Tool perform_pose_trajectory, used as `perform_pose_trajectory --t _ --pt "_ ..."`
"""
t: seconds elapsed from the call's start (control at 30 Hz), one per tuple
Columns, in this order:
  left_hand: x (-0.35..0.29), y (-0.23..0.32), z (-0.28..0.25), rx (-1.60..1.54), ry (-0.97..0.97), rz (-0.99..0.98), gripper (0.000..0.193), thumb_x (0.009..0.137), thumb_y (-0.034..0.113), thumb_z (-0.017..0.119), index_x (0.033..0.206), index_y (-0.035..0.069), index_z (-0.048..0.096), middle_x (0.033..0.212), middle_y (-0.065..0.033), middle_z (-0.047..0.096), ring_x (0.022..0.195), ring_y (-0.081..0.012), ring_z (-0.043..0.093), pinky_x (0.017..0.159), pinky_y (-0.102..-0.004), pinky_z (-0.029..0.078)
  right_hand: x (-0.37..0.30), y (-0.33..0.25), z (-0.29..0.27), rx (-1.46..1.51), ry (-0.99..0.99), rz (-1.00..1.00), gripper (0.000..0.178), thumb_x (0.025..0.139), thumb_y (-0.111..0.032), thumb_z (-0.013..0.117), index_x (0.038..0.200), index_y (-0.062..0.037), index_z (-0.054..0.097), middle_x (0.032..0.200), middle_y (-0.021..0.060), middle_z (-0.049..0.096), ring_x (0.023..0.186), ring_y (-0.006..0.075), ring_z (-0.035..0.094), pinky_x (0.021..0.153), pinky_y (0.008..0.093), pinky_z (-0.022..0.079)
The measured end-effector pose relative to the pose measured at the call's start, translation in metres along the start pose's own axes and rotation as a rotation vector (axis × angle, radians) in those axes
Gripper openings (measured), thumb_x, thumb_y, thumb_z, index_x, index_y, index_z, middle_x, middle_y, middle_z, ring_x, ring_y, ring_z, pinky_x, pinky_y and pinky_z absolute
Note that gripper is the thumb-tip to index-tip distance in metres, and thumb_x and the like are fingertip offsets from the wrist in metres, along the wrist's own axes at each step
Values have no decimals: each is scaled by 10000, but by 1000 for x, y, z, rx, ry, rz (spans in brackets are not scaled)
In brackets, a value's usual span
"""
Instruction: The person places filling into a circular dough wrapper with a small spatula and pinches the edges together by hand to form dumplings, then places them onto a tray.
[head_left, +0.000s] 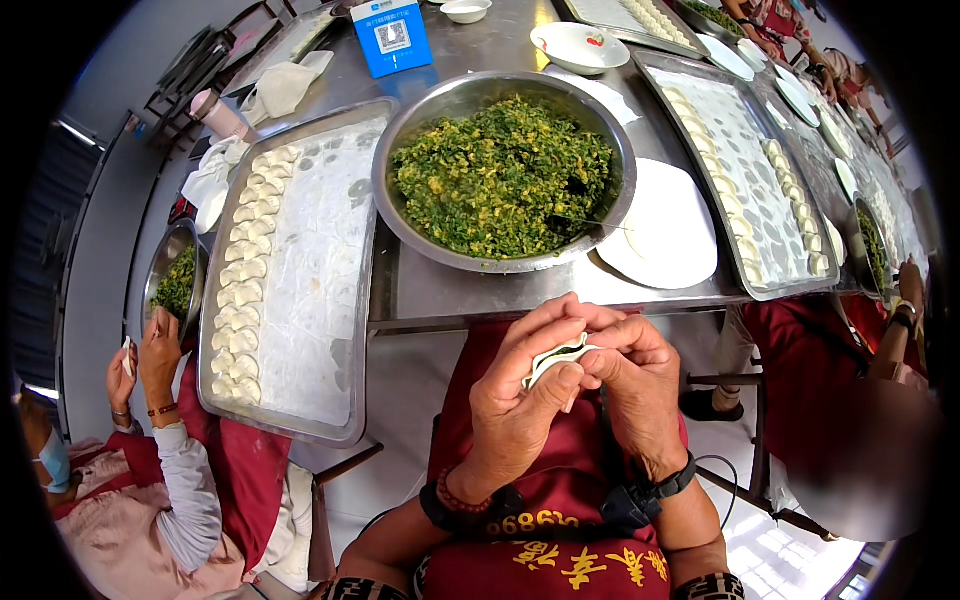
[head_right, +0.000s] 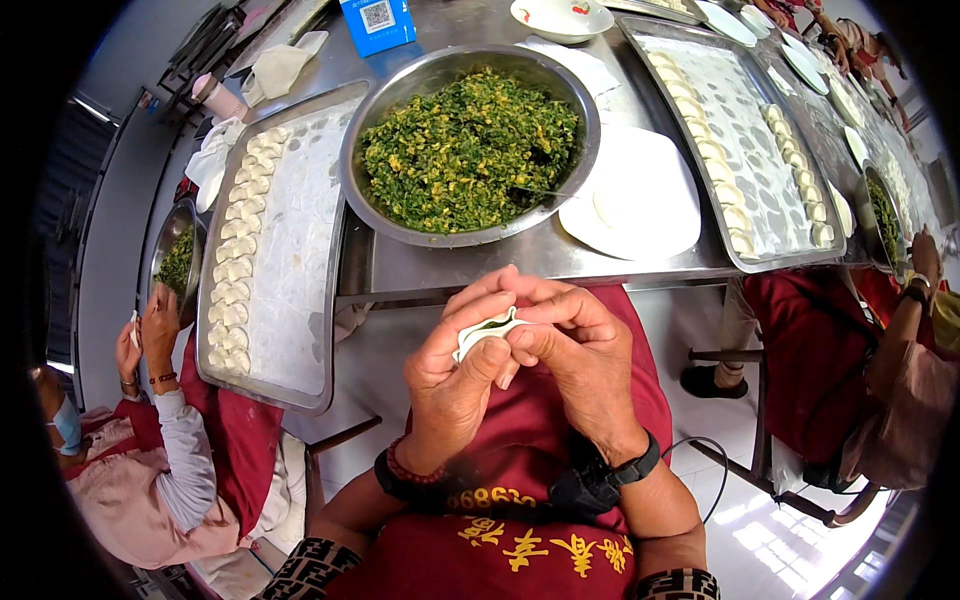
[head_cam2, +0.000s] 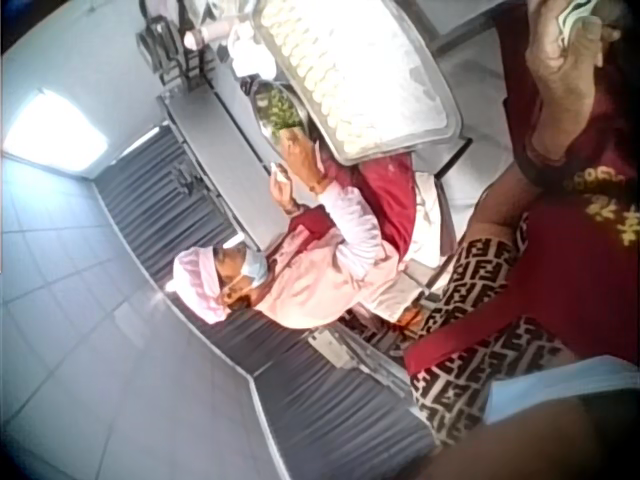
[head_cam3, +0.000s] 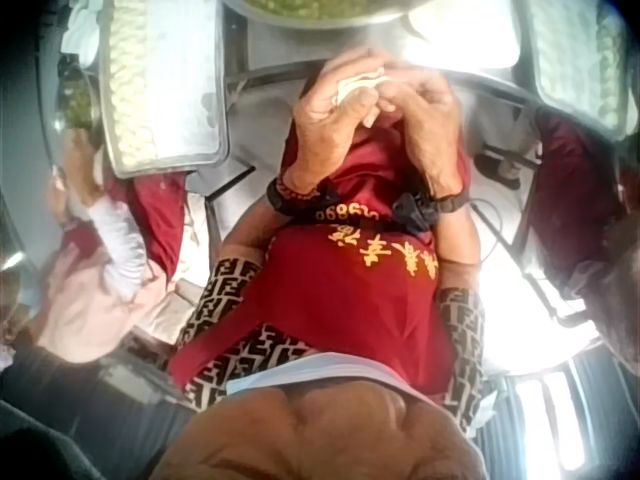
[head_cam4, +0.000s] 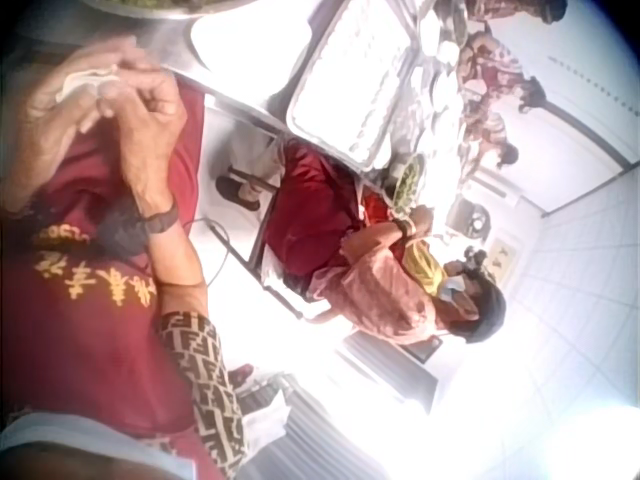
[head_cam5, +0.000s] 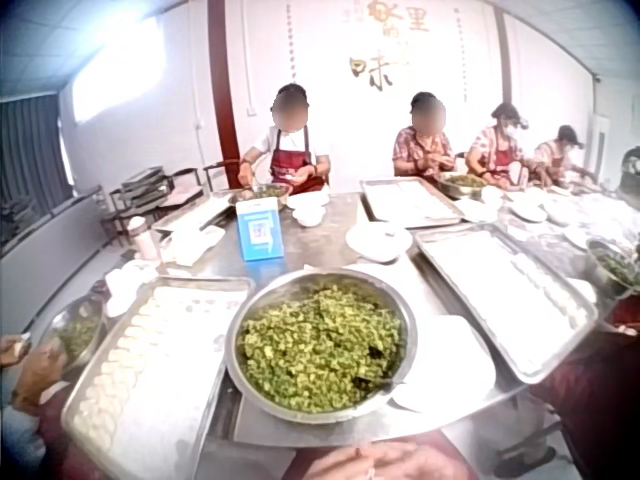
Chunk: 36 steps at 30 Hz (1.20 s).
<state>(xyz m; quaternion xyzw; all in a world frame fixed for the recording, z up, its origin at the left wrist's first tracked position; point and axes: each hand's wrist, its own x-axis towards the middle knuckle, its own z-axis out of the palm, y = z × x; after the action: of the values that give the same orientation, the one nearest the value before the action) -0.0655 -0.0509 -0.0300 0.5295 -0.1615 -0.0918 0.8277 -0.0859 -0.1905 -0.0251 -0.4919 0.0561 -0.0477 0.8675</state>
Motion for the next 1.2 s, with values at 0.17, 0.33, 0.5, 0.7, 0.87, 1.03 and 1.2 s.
perform_pose_trajectory --t 0.17,0.33,0.5,0.7,0.87,1.03,1.2 --pt "-3 3 -2 5 -45 -146 429 999 128 567 1373 -61 475 1159 -159 628 758 -97 570 626 -224 465 3 -2 6 -81 119 -6 201 849 56 687 1045 19 664 1336 163 577 767 118 609 683 243 535" --pt "-1 5 -2 -6 -69 -159 532 992 142 586 1462 -7 386 1039 -100 649 765 -86 596 615 -204 467 -1 -16 -5 -87 -28 218 211 876 30 664 1087 32 669 1329 162 578 713 110 602 630 239 519" --pt "-2 -1 -9 -5 -157 -171 532 992 149 589 1468 16 394 1053 -77 647 773 -72 589 615 -196 467 -6 -4 -7 -68 -36 70 172 891 36 643 1062 44 654 1258 182 605 693 117 587 575 267 548" --pt "-5 3 -8 9 -118 -169 494 1010 145 551 1457 -7 402 1029 -80 635 768 -73 565 629 -203 465 -6 -9 -1 10 -18 146 113 895 42 639 1007 30 643 1249 195 595 668 122 587 583 285 576" --pt "-1 4 -9 34 -177 -169 460 1038 169 496 1435 -48 415 1083 -118 625 752 -95 559 653 -214 465 -6 -10 -7 -164 -89 82 130 878 43 663 1005 30 639 1235 181 600 675 123 593 587 266 548" --pt "1 2 -21 112 -332 -201 481 1032 173 509 1463 -8 396 1005 -90 628 724 -79 546 622 -207 461 -7 -5 -15 -275 -136 -25 165 871 18 685 1030 33 646 1237 173 598 677 134 622 624 232 509" --pt "1 11 -15 37 -265 -287 568 1027 195 523 1517 20 295 972 -74 628 724 -71 552 610 -203 457 -7 -19 -5 -140 -125 207 182 892 -10 674 1070 30 664 1246 174 596 691 151 649 645 258 527"
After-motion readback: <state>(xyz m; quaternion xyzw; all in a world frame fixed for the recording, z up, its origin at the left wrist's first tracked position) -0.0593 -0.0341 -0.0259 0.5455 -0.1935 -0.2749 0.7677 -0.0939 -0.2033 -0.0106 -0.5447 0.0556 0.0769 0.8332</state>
